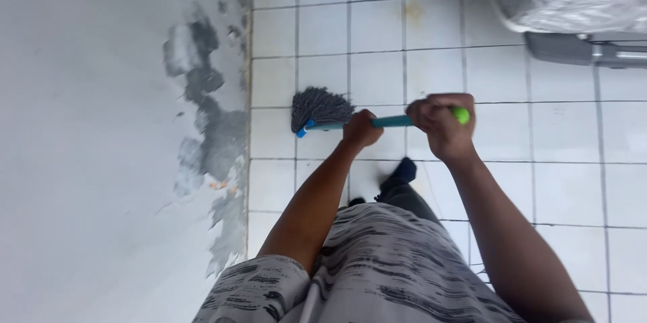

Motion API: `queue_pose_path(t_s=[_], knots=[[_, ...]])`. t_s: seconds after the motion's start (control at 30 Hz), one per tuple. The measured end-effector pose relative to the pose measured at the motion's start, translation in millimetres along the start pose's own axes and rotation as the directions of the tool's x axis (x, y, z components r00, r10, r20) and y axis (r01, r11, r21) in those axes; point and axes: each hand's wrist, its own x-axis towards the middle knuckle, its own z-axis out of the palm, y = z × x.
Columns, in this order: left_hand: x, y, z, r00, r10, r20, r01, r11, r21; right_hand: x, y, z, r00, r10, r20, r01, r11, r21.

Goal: Mopping a tiled floor area next to a covered car and wringing the mop into a bucket.

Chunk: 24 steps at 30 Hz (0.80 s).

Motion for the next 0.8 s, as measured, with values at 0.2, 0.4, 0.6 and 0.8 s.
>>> queue_pose_path(t_s=[0.2, 0.4, 0.6, 0.8], knots=[[-8.6, -164.9, -28.9, 0.988, -0.056, -0.144, 0.058, 0.998, 0.008, 1.4, 78.1, 93.9, 0.935, 0.228, 0.270, -0.211, 0.973, -0.090], [-31.0, -213.3, -25.6, 0.927, -0.149, -0.346, 0.098, 0.982, -0.160, -20.3, 100.5, 122.0, 0.902, 0.316, 0.293, -0.332, 0.943, 0.005], [-42.2, -141.4, 20.5, 0.905, 0.036, -0.423, -0.178, 0.936, -0.302, -21.2, 18.8, 102.8, 0.909, 0.313, 0.275, -0.327, 0.945, 0.008], [-50.4, 28.6, 69.7, 0.883, 0.346, -0.318, -0.424, 0.878, -0.221, -28.1, -103.7, 19.2, 0.953, 0.271, 0.134, -0.246, 0.953, -0.175]])
